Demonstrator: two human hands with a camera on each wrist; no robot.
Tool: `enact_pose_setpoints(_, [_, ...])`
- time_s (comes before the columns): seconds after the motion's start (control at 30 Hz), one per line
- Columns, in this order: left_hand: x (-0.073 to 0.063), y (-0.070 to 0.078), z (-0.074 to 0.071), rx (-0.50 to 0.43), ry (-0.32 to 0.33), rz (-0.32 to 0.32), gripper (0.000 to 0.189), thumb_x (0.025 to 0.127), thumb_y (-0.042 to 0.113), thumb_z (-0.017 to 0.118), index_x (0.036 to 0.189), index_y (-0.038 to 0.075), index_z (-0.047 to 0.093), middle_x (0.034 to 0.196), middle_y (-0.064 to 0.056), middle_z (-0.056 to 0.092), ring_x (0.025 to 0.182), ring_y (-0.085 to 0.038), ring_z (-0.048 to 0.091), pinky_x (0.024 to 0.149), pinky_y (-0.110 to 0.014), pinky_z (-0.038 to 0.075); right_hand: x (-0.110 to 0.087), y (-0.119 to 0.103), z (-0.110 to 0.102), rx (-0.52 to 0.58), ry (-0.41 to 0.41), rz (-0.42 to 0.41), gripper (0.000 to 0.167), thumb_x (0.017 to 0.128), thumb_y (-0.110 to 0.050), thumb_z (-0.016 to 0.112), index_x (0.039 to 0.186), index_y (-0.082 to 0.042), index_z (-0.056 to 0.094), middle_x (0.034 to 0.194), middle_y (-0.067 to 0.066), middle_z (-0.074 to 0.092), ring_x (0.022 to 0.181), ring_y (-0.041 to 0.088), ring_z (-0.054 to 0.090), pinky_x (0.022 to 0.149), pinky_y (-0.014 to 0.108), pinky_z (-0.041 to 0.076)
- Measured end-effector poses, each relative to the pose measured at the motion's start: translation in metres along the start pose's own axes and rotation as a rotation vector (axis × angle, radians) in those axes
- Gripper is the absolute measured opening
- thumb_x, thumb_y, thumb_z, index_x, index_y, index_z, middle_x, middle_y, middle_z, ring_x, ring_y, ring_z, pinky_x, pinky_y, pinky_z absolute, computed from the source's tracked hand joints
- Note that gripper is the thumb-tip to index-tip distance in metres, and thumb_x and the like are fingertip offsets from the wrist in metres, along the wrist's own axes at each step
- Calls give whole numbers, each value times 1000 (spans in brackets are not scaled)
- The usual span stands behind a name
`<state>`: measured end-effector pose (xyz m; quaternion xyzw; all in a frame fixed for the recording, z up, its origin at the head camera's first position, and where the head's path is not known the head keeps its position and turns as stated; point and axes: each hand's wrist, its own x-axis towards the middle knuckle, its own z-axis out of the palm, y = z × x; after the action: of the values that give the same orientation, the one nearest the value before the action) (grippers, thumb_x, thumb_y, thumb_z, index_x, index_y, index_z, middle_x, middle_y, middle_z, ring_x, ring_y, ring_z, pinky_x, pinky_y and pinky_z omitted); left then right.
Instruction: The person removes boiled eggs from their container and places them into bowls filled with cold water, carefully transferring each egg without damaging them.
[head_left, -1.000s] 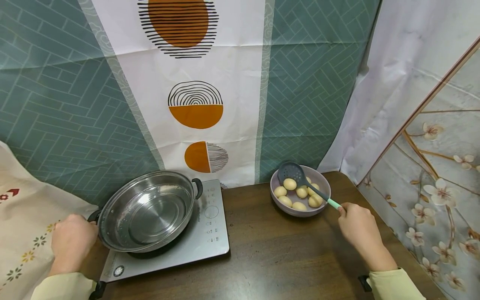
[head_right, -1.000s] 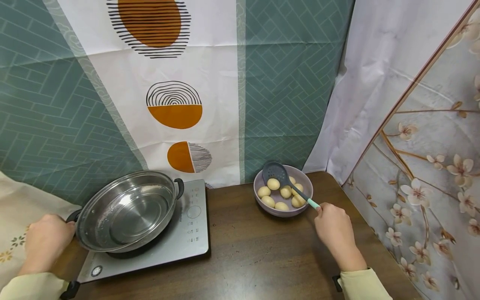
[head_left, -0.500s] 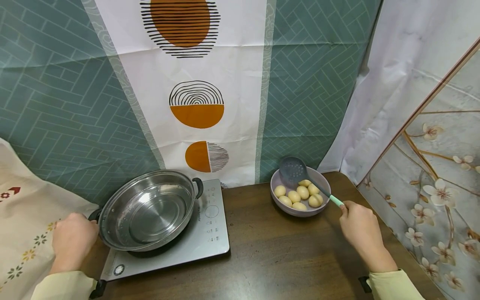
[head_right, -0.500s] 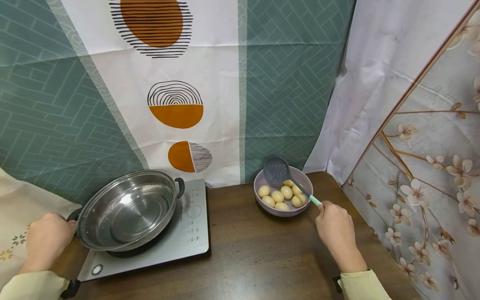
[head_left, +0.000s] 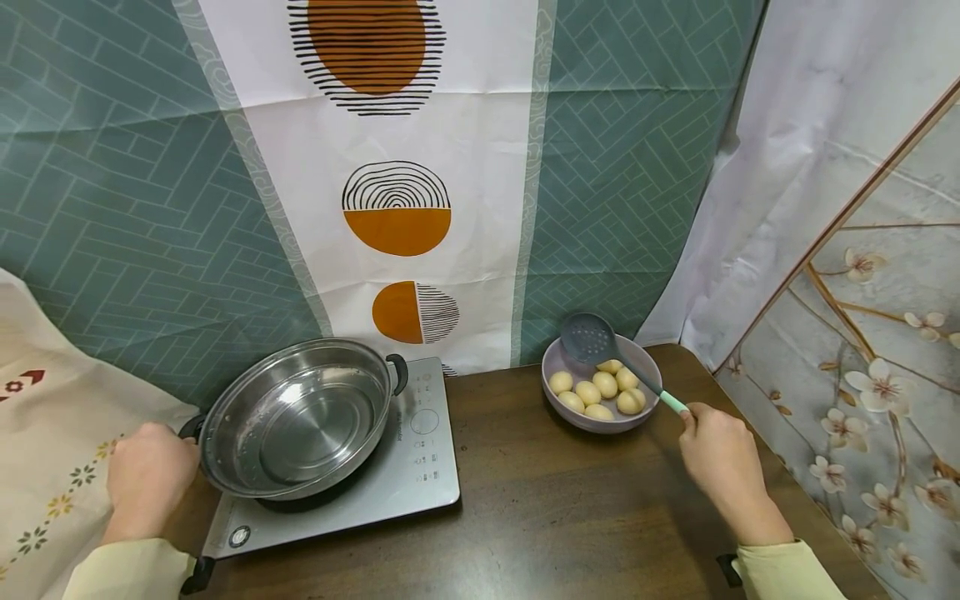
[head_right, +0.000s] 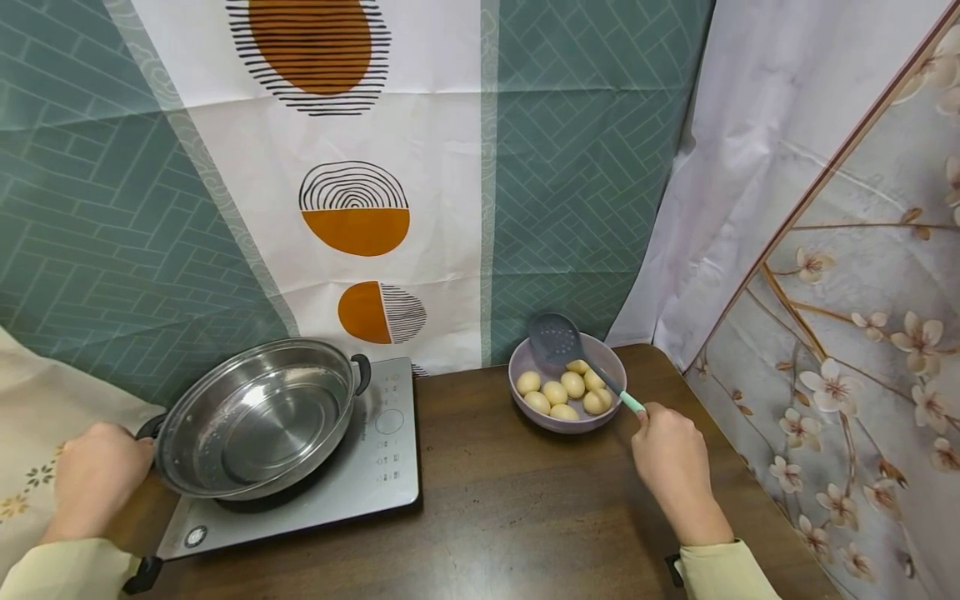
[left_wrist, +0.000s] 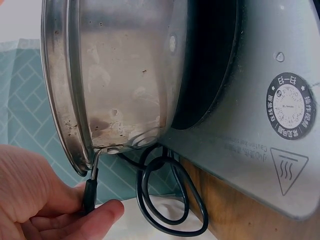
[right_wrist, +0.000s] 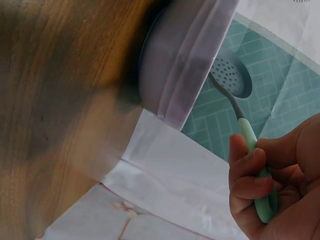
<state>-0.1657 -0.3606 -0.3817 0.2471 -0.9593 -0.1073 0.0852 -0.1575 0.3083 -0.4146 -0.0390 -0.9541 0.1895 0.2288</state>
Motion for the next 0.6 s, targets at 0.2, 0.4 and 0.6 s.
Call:
enact_pose_setpoints(0.2, [0,1,0,-5,-11,-8,38,80,19,55,79,-19,59,82,-43,56,70,-55,54,43,-46,39,1,2,-1,89,-181,118,23,94,-17,49,93,-5,68,79,11,68,65,30,57,53,40,39])
enact_pose_setpoints(0.4, [-1,1,0,-8,-22,-14,38,81,19,54,79,-19,60,83,-42,56,69,-54,54,43,-45,39,1,-6,0,251,-376,223,30,97,-24,46,99,-4,68,84,6,70,70,18,52,57,29,37])
enact_pose_setpoints(0.6, [-2,0,-1,-30,-8,-3,37,80,18,53,78,-19,59,83,-43,55,71,-56,53,42,-46,38,1,-29,7,371,-430,258,29,96,-22,47,98,-3,68,74,2,64,66,15,50,56,29,37])
